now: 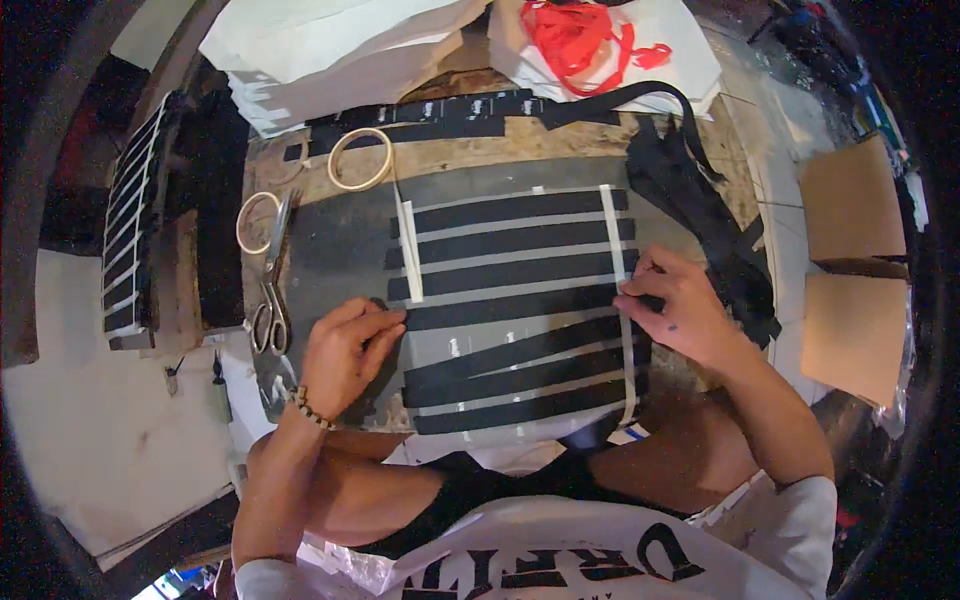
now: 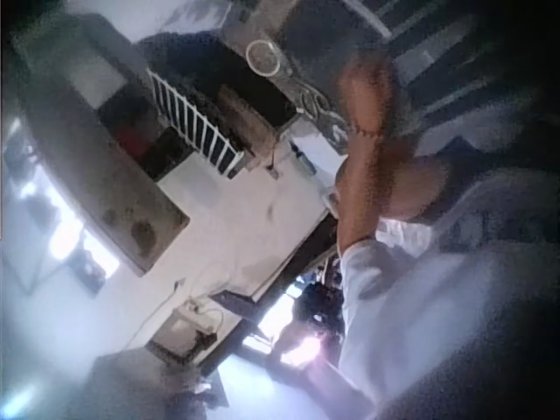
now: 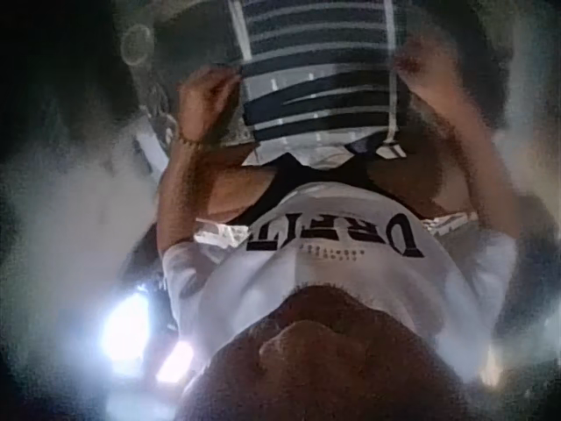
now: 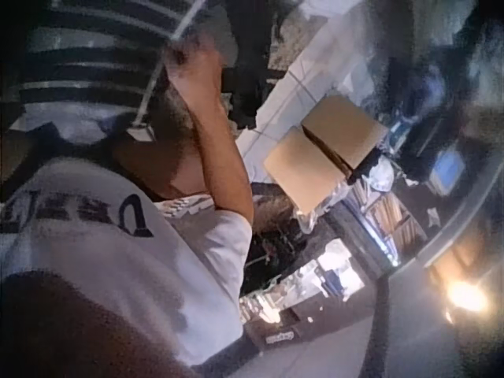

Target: The person applies thin strips of adhesive tape to a rectangular black panel with multiple stripes, using a roll of tape and a pair of scissors to secure the edges and create a border.

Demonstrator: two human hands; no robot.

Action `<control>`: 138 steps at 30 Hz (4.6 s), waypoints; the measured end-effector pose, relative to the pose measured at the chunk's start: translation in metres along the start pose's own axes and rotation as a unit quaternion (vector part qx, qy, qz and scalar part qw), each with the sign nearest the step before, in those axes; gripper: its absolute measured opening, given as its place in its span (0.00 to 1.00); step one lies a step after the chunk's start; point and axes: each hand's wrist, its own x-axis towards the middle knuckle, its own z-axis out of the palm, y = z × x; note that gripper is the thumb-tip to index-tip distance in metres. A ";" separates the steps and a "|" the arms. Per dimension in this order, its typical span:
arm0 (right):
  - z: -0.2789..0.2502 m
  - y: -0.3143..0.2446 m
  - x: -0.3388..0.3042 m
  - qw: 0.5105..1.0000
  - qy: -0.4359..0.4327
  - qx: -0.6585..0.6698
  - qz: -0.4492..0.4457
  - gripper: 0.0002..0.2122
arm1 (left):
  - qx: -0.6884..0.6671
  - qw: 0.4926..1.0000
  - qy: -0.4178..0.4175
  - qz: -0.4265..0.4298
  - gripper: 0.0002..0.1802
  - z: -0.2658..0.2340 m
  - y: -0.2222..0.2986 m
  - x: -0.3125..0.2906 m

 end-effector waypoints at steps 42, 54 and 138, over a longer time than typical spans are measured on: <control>0.002 -0.001 -0.001 1.000 0.014 -0.005 0.011 0.08 | -0.024 1.000 0.004 -0.020 0.09 0.004 -0.006 -0.001; -0.001 -0.004 0.001 1.000 0.001 0.009 0.030 0.07 | -0.029 0.999 0.004 -0.029 0.09 0.002 -0.006 -0.001; 0.001 0.014 0.002 0.990 -0.027 -0.010 -0.138 0.10 | 0.006 1.000 0.010 0.002 0.10 0.008 0.002 0.003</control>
